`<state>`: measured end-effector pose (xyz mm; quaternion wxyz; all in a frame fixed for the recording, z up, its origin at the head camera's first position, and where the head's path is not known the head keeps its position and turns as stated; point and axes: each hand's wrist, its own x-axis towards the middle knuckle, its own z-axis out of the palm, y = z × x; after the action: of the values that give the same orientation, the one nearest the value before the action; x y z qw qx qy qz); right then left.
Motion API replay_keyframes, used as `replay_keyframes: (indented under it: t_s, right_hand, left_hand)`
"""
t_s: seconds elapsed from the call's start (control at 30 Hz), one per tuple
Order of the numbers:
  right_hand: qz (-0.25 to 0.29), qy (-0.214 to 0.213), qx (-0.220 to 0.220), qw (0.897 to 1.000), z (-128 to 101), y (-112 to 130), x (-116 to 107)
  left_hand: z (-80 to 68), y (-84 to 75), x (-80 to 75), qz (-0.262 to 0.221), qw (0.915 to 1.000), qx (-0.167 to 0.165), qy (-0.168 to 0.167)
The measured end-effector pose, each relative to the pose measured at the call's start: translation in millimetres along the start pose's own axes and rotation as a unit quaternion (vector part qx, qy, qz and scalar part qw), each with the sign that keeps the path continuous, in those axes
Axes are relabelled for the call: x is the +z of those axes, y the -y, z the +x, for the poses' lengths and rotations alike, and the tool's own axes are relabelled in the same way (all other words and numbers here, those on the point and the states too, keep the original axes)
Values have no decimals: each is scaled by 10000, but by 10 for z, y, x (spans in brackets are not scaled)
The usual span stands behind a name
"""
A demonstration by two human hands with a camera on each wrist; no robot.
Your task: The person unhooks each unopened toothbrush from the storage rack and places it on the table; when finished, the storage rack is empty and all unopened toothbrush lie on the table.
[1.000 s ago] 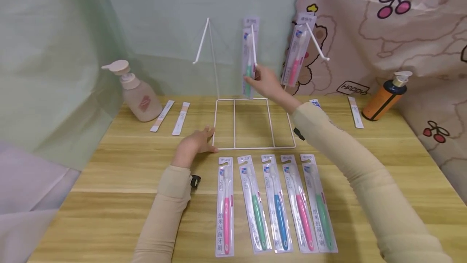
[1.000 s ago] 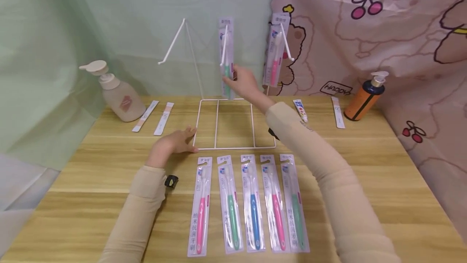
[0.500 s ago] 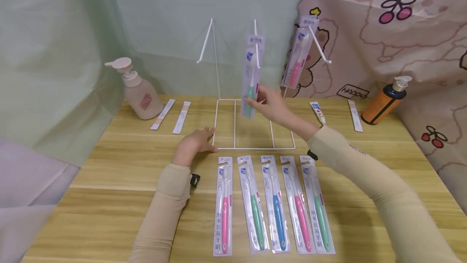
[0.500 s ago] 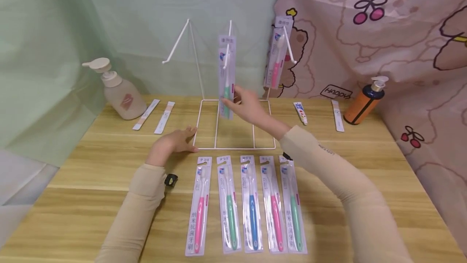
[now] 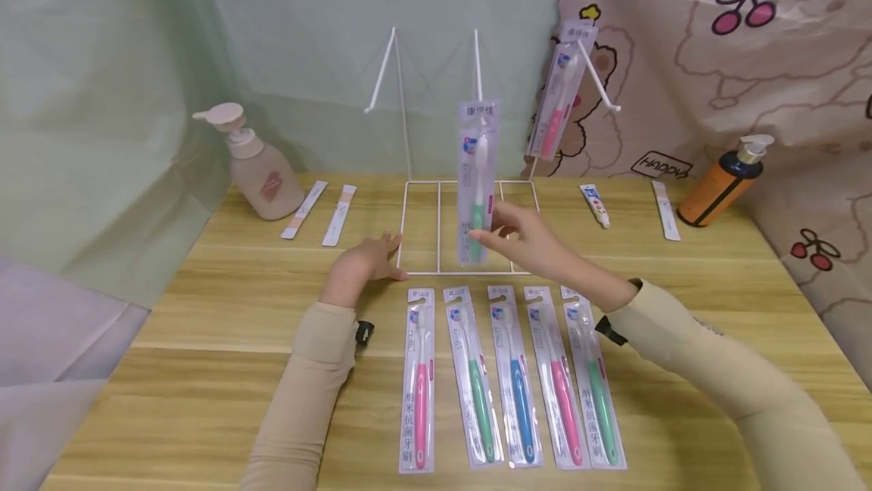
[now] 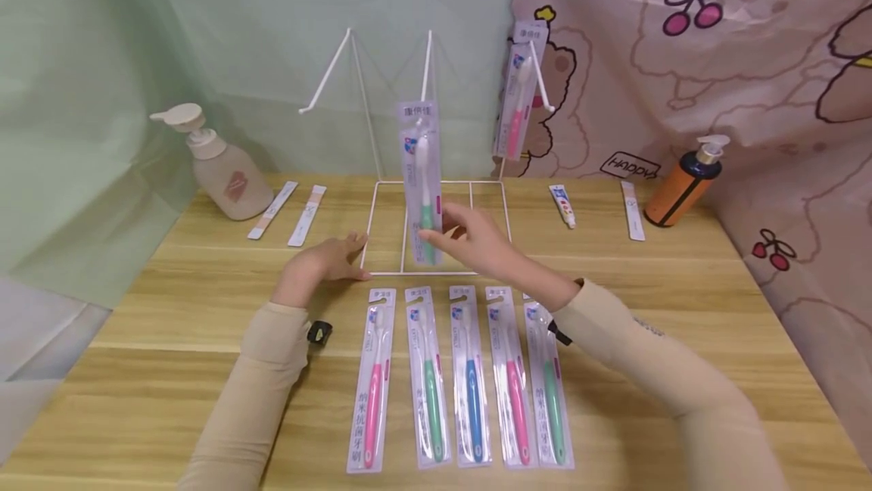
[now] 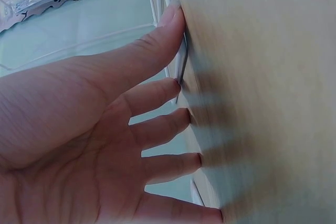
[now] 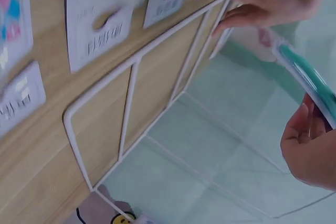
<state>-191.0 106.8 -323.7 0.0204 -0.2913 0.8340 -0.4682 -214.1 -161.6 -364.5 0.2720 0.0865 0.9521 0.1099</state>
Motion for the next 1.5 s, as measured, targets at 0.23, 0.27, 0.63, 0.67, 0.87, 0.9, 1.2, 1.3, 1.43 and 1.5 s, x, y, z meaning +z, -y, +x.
replay_keyframes:
  t_s: [0.23, 0.27, 0.63, 0.67, 0.87, 0.9, 1.2, 1.3, 1.43, 1.5]
  right_hand:
    - [-74, -10, 83, 9999, -171, 289, -3]
    - [-41, -12, 41, 10000, -186, 328, -2]
    - [712, 289, 448, 9960, -374, 537, -101]
    - [699, 301, 512, 9958, -383, 549, -119]
    - [605, 433, 753, 9944, -420, 561, -262]
    - [560, 458, 784, 9943, -442, 545, -293]
    - [382, 638, 1596, 9844, -1026, 217, -457]
    - [303, 667, 1962, 9778, -1276, 82, -478]
    - [124, 580, 2474, 9671, -1524, -55, -554]
    - [54, 529, 2643, 9630, -1620, -116, -603]
  left_hand:
    - [12, 21, -36, 23, 10000, -32, -7]
    - [20, 22, -39, 47, 10000, -27, -6]
    - [44, 24, -48, 144, 9999, -6, -4]
    - [39, 25, -50, 137, 9999, -10, -4]
    - [21, 33, -43, 96, 10000, 11, 7]
    - [19, 32, -39, 88, 10000, 24, 12]
    - [38, 24, -4, 115, 9999, 56, 28]
    - [63, 27, 10, 118, 9999, 88, 9]
    - [76, 29, 20, 91, 9999, 126, -15]
    - [66, 23, 20, 69, 9999, 112, -18]
